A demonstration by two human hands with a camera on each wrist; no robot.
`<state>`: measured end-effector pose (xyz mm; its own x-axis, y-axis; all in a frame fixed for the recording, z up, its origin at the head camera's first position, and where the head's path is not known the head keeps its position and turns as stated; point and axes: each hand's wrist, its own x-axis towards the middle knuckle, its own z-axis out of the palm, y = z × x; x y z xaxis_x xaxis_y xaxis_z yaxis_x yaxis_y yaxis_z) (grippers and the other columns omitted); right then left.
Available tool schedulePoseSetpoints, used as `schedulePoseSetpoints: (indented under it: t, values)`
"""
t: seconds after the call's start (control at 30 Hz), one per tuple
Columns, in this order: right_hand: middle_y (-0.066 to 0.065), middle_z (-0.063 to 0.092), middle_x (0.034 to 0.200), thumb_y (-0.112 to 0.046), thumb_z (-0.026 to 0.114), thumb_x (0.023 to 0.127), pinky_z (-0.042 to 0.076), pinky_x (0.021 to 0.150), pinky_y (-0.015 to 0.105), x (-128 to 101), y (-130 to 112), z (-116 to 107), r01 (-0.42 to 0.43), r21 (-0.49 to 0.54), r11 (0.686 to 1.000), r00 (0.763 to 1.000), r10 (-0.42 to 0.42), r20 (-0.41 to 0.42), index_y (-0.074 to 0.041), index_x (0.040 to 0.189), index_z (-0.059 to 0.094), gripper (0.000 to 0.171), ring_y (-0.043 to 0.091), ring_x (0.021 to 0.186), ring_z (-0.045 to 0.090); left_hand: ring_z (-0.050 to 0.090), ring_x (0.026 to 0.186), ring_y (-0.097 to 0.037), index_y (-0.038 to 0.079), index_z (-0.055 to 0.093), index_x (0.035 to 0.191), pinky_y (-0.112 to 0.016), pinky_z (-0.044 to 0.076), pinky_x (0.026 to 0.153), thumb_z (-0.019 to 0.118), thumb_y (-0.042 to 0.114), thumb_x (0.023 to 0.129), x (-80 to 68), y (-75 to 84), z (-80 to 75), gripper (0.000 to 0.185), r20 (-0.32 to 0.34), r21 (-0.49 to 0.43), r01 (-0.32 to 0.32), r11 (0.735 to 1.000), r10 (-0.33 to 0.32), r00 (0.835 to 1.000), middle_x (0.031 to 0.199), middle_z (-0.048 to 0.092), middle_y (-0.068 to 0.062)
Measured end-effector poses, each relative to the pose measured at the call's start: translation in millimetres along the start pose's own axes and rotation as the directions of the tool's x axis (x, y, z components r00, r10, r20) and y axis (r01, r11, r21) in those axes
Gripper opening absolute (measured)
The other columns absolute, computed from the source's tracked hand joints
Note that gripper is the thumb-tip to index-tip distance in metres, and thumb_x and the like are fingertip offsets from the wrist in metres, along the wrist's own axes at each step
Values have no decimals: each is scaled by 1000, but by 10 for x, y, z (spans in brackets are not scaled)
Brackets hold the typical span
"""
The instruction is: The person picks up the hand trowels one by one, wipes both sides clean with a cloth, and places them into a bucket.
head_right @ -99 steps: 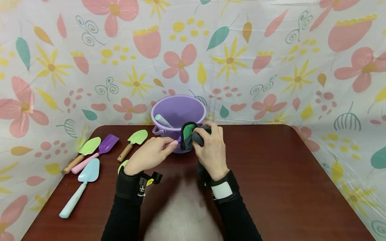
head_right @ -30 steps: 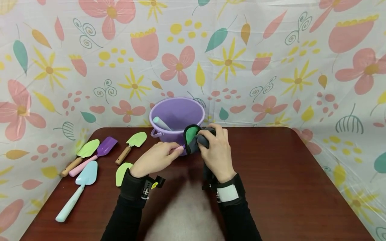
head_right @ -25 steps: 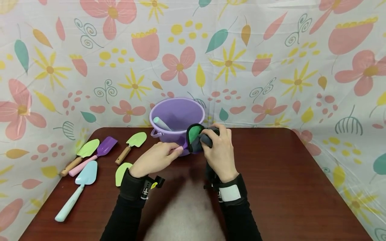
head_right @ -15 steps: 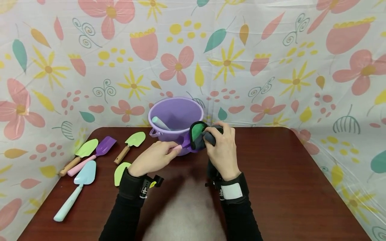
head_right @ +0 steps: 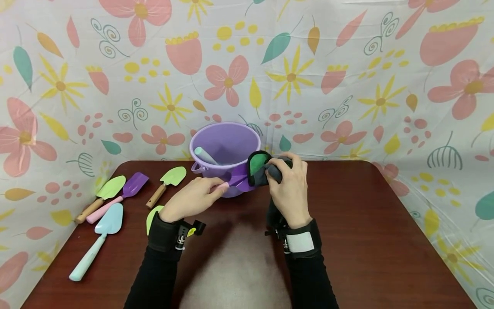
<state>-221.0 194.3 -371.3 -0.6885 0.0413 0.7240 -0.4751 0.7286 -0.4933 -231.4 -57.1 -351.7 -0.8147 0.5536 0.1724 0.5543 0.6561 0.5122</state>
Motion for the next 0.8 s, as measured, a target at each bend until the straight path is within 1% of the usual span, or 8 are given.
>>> schedulePoseSetpoints:
  t: [0.23,0.33,0.43,0.57,0.7,0.8]
  values:
    - [21,49,123,-6,76,85,35,81,50,24,-6,-86,-97,22,995,994,98,-57,-6,101,71,17,40,101,41,35,54,-8,18,55,78,-28,32,56,46,34,105,1,-28,-32,33,14,-56,-9,998,10,1000,61,36,6]
    - [20,49,123,-7,75,86,34,82,51,31,-31,-110,-108,41,993,992,110,-64,-6,103,71,18,39,101,42,36,55,-8,18,55,80,-28,32,57,46,33,105,2,-38,-35,31,11,-66,-10,998,11,1000,62,36,6]
    - [20,49,124,-7,75,86,34,82,51,35,-73,-113,-92,58,994,993,96,-64,-6,104,72,18,38,102,42,36,55,-9,17,56,81,-29,33,57,45,32,105,3,-36,-36,30,12,-75,-5,997,6,1000,62,37,6]
    - [20,49,123,-7,76,85,34,81,49,30,-154,-90,-47,71,996,997,52,-62,-6,103,72,18,39,102,43,38,55,-10,17,57,83,-30,33,57,45,32,105,-1,-27,-39,29,11,-74,14,997,-13,1000,63,38,5]
    - [19,50,123,-8,77,84,36,81,48,13,-248,-42,-21,79,997,999,24,-36,-8,101,72,18,37,101,43,39,56,-10,16,58,85,-30,34,58,44,33,106,-2,-26,-35,30,5,-65,27,998,-27,1000,63,38,5]
    - [18,50,123,-8,77,84,38,82,48,1,-301,3,-11,85,996,1000,11,-5,-8,101,72,18,37,103,43,38,56,-10,16,57,86,-30,34,58,43,33,106,-1,-26,-34,30,-1,-72,24,997,-24,1000,63,38,4]
